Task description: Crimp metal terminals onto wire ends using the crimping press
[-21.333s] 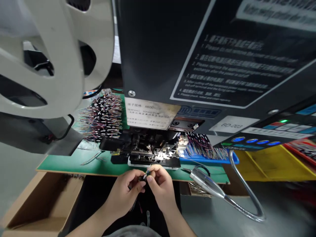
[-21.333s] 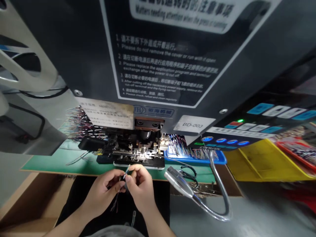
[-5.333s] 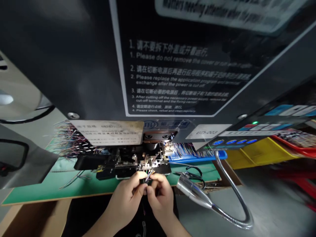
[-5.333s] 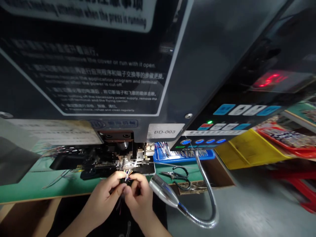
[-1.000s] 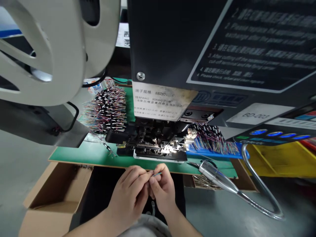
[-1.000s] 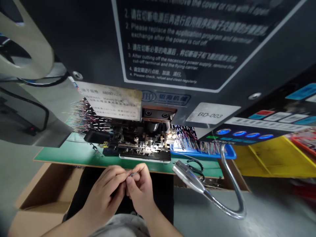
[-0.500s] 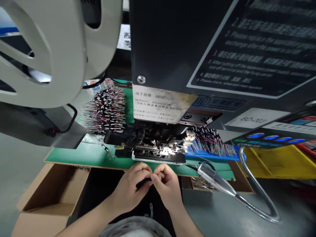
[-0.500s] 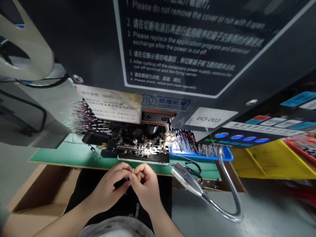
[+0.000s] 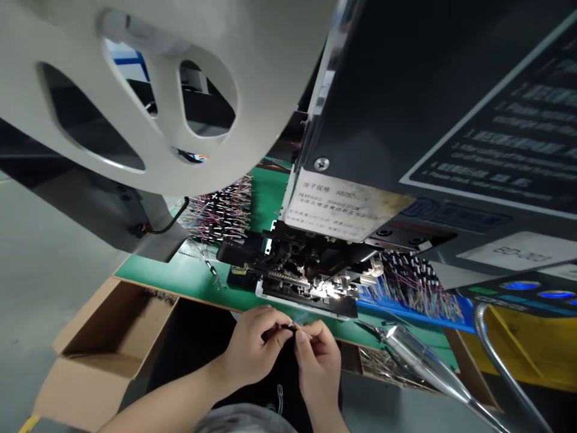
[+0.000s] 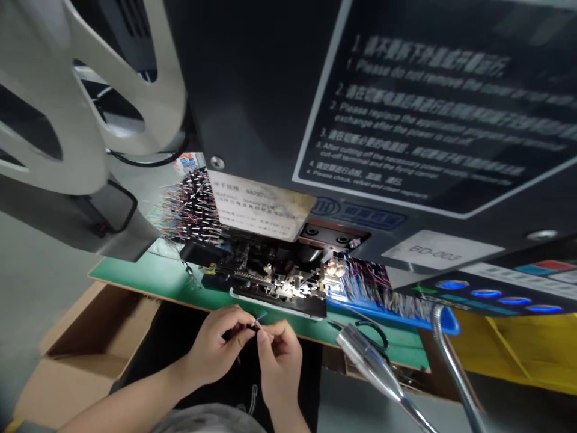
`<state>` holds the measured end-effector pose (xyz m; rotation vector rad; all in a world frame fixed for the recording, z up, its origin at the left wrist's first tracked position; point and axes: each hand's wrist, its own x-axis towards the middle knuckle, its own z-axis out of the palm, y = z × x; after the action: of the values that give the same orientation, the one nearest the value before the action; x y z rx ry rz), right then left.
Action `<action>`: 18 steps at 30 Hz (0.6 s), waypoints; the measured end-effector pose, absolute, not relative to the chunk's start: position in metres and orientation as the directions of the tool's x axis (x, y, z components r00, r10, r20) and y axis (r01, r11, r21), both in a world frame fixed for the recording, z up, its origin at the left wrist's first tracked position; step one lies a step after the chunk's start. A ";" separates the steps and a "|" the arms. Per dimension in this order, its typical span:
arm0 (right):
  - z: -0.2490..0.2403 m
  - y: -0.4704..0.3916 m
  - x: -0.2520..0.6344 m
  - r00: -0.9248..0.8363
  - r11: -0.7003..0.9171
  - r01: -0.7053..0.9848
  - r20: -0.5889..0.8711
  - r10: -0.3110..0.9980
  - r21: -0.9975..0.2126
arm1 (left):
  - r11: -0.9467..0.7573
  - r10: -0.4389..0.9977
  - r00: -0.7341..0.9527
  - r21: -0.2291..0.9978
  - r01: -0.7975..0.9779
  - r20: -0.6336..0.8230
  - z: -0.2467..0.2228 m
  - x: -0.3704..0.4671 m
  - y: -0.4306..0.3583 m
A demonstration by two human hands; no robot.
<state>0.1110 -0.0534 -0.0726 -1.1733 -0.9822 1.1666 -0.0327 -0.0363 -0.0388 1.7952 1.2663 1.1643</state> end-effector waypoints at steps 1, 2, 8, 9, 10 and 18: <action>-0.075 -0.053 0.109 0.147 0.004 -0.169 -0.021 0.989 -0.986 | -0.313 0.950 0.127 0.878 0.361 0.286 -0.039 -0.031 -0.037; -0.075 -0.053 0.108 0.139 0.008 -0.194 -0.019 0.990 -0.981 | -0.302 0.953 0.120 0.886 0.353 0.278 -0.039 -0.030 -0.038; -0.058 -0.037 0.111 0.122 0.089 -0.217 0.064 0.990 -0.972 | -0.407 0.911 0.260 0.787 0.464 0.319 -0.029 -0.026 -0.037; -0.054 -0.034 0.113 0.124 0.102 -0.199 0.078 0.989 -0.975 | -0.429 0.901 0.293 0.762 0.486 0.320 -0.025 -0.026 -0.036; -0.049 -0.032 0.116 0.119 0.119 -0.179 0.099 0.988 -0.976 | -0.437 0.896 0.316 0.748 0.499 0.312 -0.021 -0.027 -0.035; -0.016 -0.023 0.128 -0.139 0.127 0.006 0.125 0.982 -0.992 | -0.156 0.886 0.461 0.968 0.196 0.050 0.003 -0.030 -0.018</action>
<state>0.1284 -0.0234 -0.0156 -1.0568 -1.3791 1.2072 -0.0303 -0.0182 0.0027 1.6401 0.9521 0.8059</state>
